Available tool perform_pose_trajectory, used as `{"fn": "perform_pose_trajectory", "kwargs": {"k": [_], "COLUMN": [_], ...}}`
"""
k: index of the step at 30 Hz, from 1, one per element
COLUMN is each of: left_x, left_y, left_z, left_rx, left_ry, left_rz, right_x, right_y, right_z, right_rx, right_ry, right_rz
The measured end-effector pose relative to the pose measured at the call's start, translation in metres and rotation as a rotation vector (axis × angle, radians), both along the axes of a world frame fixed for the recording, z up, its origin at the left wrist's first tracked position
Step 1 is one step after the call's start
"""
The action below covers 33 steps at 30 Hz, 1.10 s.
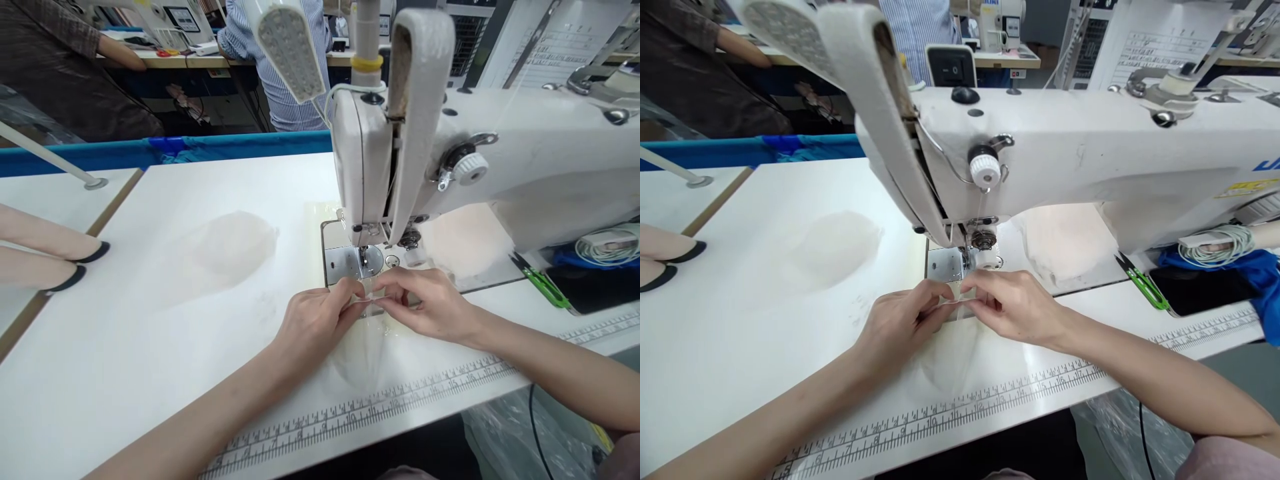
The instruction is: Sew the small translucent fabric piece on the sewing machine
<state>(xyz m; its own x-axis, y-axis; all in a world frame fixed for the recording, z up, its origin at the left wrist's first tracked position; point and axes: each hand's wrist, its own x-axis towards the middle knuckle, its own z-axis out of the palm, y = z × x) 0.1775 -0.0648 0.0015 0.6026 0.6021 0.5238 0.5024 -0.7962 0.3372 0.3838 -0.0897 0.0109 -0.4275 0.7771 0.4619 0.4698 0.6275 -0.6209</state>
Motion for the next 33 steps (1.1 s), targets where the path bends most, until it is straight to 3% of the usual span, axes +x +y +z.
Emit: {"fn": "perform_pose_trajectory", "kwargs": {"k": [16,20,24,28,30,33], "left_x": [-0.001,-0.001,0.000,0.001,0.001,0.000], "left_y": [0.000,-0.001,-0.006,-0.010,-0.010,-0.010], "left_z": [0.003,0.006,0.007,0.009,0.009,0.009], "left_rx": [0.035,0.036,-0.109,-0.325,-0.308,-0.188], "left_ry": [-0.075,-0.113,-0.109,-0.104,-0.125,-0.143], "left_rz": [-0.055,-0.100,-0.066,-0.121,-0.151,-0.074], "right_x": [-0.002,-0.004,-0.001,0.005,0.007,0.008], "right_y": [-0.001,-0.001,-0.001,-0.002,-0.002,-0.003], "right_z": [0.004,0.004,0.000,-0.002,0.000,0.005], "right_rx": [-0.115,-0.056,0.132,0.541,0.715,0.865], "right_ry": [-0.019,-0.004,0.003,-0.179,-0.279,-0.346], "right_rz": [0.049,0.049,0.011,0.004,0.033,0.090]}}
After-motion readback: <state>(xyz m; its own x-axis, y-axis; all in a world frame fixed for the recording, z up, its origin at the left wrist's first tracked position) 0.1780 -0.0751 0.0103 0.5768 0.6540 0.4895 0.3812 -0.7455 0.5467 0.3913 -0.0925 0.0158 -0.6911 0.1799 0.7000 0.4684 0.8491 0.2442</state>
